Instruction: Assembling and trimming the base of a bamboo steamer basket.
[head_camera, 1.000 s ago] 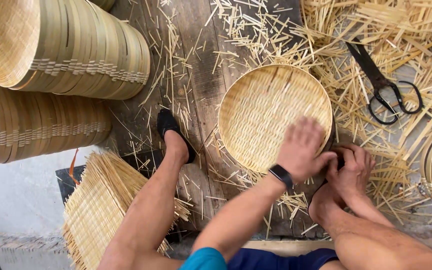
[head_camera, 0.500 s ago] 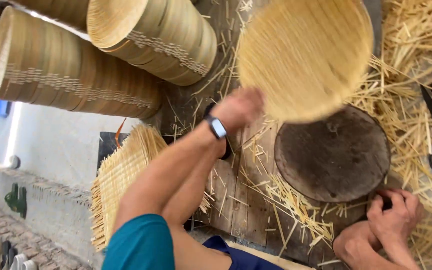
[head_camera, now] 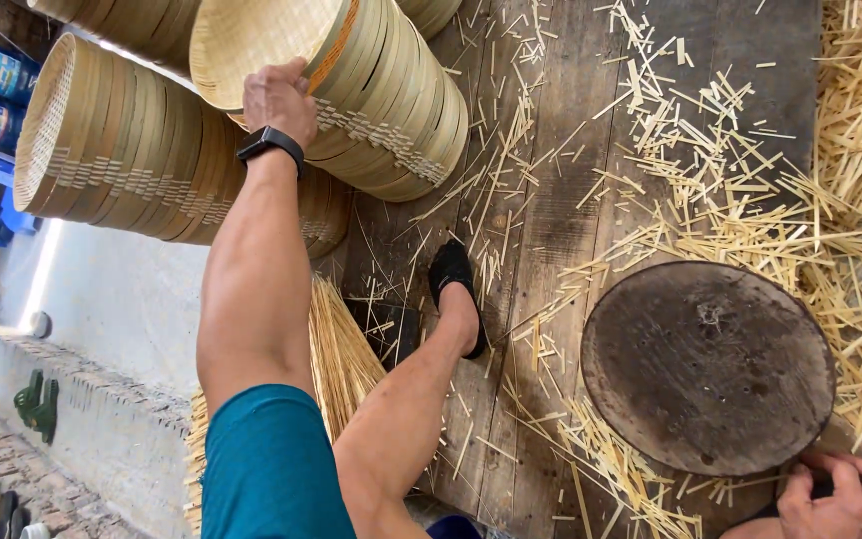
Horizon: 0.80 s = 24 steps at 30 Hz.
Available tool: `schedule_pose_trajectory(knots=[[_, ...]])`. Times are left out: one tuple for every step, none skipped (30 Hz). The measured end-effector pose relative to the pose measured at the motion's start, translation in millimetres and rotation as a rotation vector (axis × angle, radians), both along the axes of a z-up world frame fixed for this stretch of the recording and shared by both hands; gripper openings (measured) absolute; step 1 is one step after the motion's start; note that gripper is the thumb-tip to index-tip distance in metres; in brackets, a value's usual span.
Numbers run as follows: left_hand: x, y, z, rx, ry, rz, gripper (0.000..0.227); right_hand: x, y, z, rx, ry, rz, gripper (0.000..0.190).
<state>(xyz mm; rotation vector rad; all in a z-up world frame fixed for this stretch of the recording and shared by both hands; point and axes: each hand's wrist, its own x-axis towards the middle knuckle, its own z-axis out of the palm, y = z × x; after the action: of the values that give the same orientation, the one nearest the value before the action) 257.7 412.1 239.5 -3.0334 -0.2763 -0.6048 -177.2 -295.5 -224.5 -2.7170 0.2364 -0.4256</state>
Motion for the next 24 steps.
schedule_pose_trajectory(knots=[[-3.4,-5.4,2.8,-0.066,-0.001,0.041,0.034,-1.5,-2.4,-6.1,0.005,-0.011,-0.008,0.013],[-3.9,-5.5,3.1,-0.068,0.002,0.041,0.034,-1.8,-4.1,-7.4,0.003,-0.009,-0.007,0.013],[-4.7,-5.9,3.5,-0.025,0.098,0.053,0.028,-2.5,-6.0,-8.6,0.011,-0.011,0.002,0.012],[-5.7,-6.3,4.5,0.019,0.193,0.064,0.023,-3.7,-7.1,-10.1,0.021,-0.013,0.010,0.012],[-4.6,-1.2,0.7,0.019,0.195,0.063,0.023,-4.1,-6.7,-10.5,0.020,-0.011,0.010,0.012],[-2.7,3.4,-2.7,-0.067,0.125,0.029,0.034,-4.8,-5.5,-11.0,0.027,-0.017,0.012,0.012],[-0.9,7.9,-5.7,-0.153,0.054,-0.006,0.046,-5.8,-4.4,-11.3,0.033,-0.024,0.015,0.013],[-2.0,7.0,-3.7,-0.154,0.053,-0.004,0.046,-6.9,-7.4,-12.0,0.032,-0.024,0.016,0.013],[-3.3,6.0,-1.6,-0.108,0.094,0.003,0.041,-8.2,-10.4,-12.7,0.004,0.008,0.014,0.012],[-3.0,4.8,1.3,-0.060,0.134,0.008,0.036,-9.0,-11.8,-14.3,-0.022,0.039,0.009,0.011],[-1.8,5.9,-1.0,-0.059,0.133,0.007,0.036,-8.8,-13.1,-17.5,-0.021,0.037,0.008,0.011],[-2.9,7.9,-3.3,-0.191,0.136,0.047,0.031,-11.3,-14.5,-19.4,-0.051,0.070,0.007,0.011],[-4.2,9.9,-5.6,-0.323,0.139,0.087,0.027,-14.0,-15.8,-21.2,-0.081,0.103,0.006,0.011],[-3.4,7.3,-4.3,-0.322,0.138,0.086,0.027,-11.0,-13.1,-18.8,-0.080,0.101,0.006,0.011],[-2.6,4.7,-3.0,-0.237,0.121,0.064,0.027,-8.3,-10.4,-16.2,-0.081,0.091,0.004,0.012],[-2.6,1.9,-2.0,-0.154,0.106,0.043,0.029,-6.4,-9.4,-11.8,-0.085,0.083,0.003,0.013],[-4.6,-2.9,1.6,-0.155,0.106,0.043,0.029,1.4,0.4,8.7,-0.086,0.083,0.003,0.013],[-9.6,-7.2,3.8,-0.070,0.244,0.093,0.031,7.7,8.6,29.6,-0.102,0.072,0.010,0.013],[-14.9,-11.5,5.9,0.015,0.381,0.143,0.033,13.7,17.0,50.3,-0.121,0.062,0.017,0.013],[-29.8,-10.0,-1.4,0.011,0.382,0.148,0.033,23.1,27.2,77.8,-0.125,0.061,0.023,0.013],[-44.7,-8.9,-8.6,0.117,0.239,0.015,0.045,32.4,37.4,105.3,-0.147,0.040,0.028,0.012],[-59.6,-7.8,-14.8,0.225,0.097,-0.120,0.065,40.0,49.6,132.5,-0.169,0.021,0.031,0.013],[-97.3,-7.3,-27.0,0.224,0.100,-0.116,0.065,46.5,48.4,132.3,-0.169,0.022,0.036,0.013],[-132.9,-7.6,-38.7,0.170,0.182,-0.057,0.069,52.4,47.9,132.0,0.075,0.127,-0.036,0.019]])
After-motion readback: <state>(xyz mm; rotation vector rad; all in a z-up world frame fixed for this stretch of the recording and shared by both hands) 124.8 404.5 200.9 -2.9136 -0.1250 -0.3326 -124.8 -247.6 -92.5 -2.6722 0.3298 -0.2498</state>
